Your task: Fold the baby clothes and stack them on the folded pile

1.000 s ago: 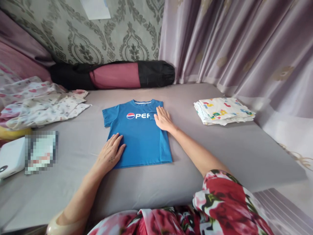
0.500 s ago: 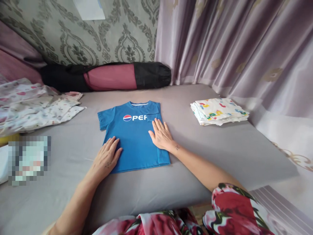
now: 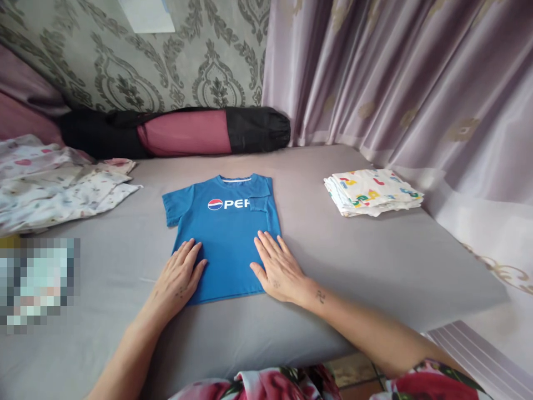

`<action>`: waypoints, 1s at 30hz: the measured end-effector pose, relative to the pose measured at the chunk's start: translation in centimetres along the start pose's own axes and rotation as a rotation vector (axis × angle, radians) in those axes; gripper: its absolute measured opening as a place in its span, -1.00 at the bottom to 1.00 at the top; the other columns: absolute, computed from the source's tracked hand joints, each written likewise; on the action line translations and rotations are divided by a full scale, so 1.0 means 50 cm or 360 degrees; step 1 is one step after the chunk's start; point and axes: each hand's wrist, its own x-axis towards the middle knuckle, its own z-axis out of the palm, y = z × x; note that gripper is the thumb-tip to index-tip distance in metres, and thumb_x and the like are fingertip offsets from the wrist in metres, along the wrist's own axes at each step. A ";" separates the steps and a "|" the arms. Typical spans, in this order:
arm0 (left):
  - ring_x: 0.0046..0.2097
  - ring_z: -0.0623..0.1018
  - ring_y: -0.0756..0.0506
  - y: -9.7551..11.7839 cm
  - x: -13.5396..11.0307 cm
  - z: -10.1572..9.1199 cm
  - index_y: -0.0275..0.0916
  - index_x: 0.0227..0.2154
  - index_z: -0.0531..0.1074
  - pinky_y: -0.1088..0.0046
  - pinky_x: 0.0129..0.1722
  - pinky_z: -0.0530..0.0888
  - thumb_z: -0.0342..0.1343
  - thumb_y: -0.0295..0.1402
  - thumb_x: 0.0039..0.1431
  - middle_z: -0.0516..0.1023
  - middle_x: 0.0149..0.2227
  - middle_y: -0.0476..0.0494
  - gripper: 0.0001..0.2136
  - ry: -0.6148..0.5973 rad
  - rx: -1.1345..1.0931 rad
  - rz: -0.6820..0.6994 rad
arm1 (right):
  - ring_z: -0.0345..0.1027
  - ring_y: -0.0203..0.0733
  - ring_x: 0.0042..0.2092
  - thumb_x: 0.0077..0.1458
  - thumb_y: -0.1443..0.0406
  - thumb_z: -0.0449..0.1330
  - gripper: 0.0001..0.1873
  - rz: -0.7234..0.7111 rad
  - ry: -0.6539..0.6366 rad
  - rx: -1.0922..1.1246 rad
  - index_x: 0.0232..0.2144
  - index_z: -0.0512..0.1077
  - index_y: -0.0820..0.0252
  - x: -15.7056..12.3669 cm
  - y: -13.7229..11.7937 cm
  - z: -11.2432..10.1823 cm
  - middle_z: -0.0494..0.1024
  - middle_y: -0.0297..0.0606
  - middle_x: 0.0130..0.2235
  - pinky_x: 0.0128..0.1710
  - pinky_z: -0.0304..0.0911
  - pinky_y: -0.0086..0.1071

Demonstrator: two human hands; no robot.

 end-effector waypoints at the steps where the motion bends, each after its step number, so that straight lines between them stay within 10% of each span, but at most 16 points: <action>1: 0.29 0.27 -0.30 0.001 0.000 0.000 -0.30 0.19 0.27 0.02 0.22 0.29 -0.22 -0.15 0.35 0.28 0.27 -0.37 -0.52 0.0000 0.0007 -0.0006 | -0.33 -0.12 0.40 0.33 0.05 -0.20 -0.33 0.0004 0.0003 0.0001 0.38 -0.11 0.15 0.000 -0.001 0.000 -0.18 -0.25 0.39 0.39 -0.26 -0.03; 11: 0.28 0.29 -0.31 0.010 0.004 -0.011 -0.41 0.17 0.30 0.08 0.20 0.33 -0.21 -0.19 0.37 0.29 0.26 -0.39 -0.52 -0.0032 0.0132 0.0012 | 0.40 -0.13 0.08 0.36 0.22 -0.19 -0.53 -0.0020 0.0266 -0.0054 0.02 0.46 0.17 0.135 0.028 -0.075 0.53 -0.15 0.05 0.13 0.22 -0.23; 20: 0.28 0.29 -0.30 0.007 0.006 -0.006 -0.35 0.16 0.32 0.07 0.20 0.34 -0.15 -0.21 0.36 0.31 0.24 -0.38 -0.56 -0.0018 0.0092 -0.0001 | -0.24 0.02 0.39 0.35 0.15 -0.27 -0.34 0.0433 0.0192 -0.0335 0.32 0.02 0.50 0.373 0.123 -0.045 -0.05 0.02 0.38 0.35 -0.28 -0.04; 30: 0.25 0.33 -0.29 0.003 0.005 -0.012 -0.30 0.14 0.33 0.06 0.17 0.38 -0.10 -0.21 0.35 0.34 0.23 -0.34 -0.59 0.0044 -0.0028 0.0018 | -0.28 -0.08 0.40 0.34 0.12 -0.34 -0.31 0.0527 0.0108 -0.0335 0.35 -0.03 0.42 0.423 0.148 -0.012 -0.07 -0.09 0.39 0.35 -0.32 -0.07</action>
